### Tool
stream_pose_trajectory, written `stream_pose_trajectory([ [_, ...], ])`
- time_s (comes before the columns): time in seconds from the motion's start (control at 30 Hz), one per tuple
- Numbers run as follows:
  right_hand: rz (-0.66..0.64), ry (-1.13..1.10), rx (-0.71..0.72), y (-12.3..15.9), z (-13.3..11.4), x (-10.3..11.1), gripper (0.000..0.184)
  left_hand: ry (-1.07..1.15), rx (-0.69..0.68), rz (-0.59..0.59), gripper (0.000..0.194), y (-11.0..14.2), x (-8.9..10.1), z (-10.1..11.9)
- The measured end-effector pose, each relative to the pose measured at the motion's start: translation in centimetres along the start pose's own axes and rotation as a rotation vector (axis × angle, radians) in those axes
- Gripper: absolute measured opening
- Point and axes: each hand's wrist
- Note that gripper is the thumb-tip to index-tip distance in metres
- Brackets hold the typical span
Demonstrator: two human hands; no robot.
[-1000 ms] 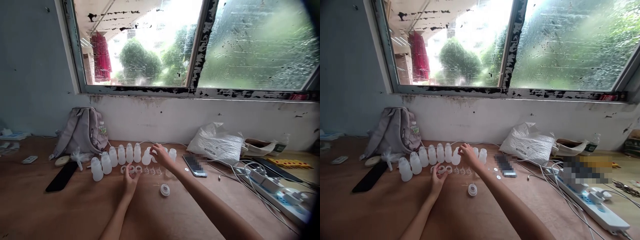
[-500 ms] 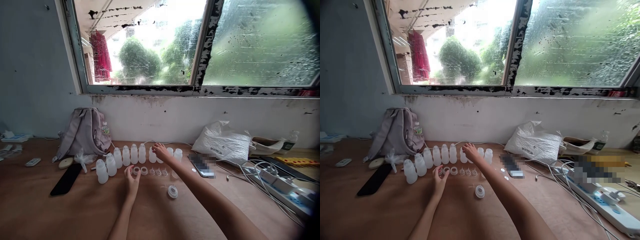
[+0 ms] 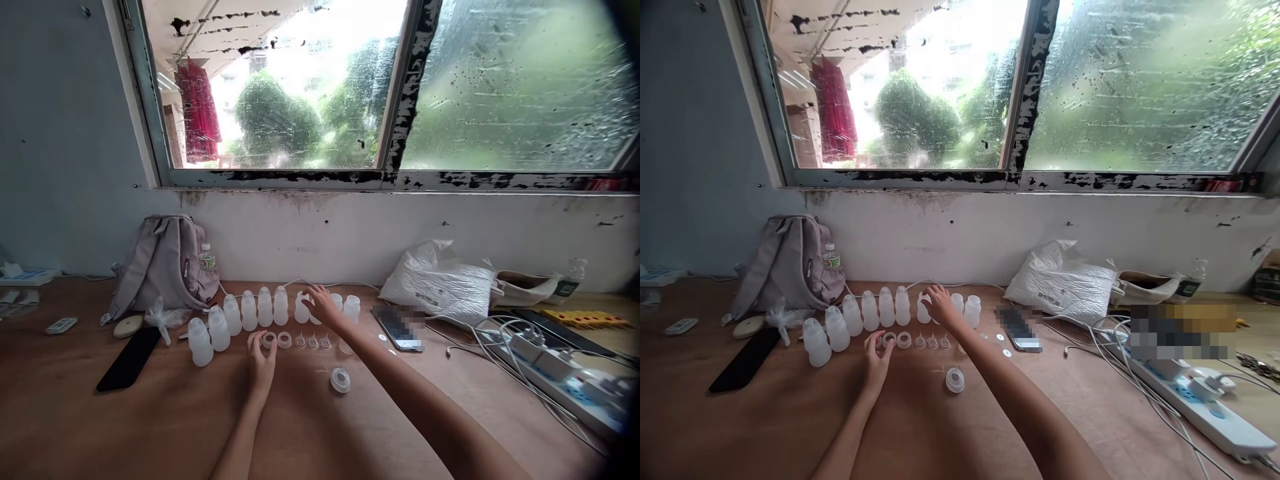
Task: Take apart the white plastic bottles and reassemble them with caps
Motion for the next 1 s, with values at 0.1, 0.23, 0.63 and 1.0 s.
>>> stream_pose_trajectory([
  [0.1, -0.058, -0.033, -0.045, 2.5, -0.6, 1.6, 0.014, -0.01, -0.022, -0.042, 0.024, 0.2, 0.1, 0.5],
  [0.23, -0.251, -0.024, -0.168, 7.8, -0.9, 4.4, 0.02, -0.013, -0.065, -0.075, 0.021, 0.6, 0.0, 1.0],
  [0.63, -0.236, -0.384, -0.351, 13.4, -2.9, 5.2, 0.007, 0.003, -0.449, -0.565, 0.026, 2.9, 1.3, 4.7],
  [1.0, -0.008, -0.669, -0.343, 13.0, -5.6, 1.6, 0.006, -0.092, -0.5, -0.611, 0.036, 3.4, 1.6, 3.9],
])
Point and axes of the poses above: each hand's wrist, its own y-axis away from the middle knuckle, its own x-axis out of the back of the hand, z = x × y, and after that the axes turned 15 degrees about z, right-handed
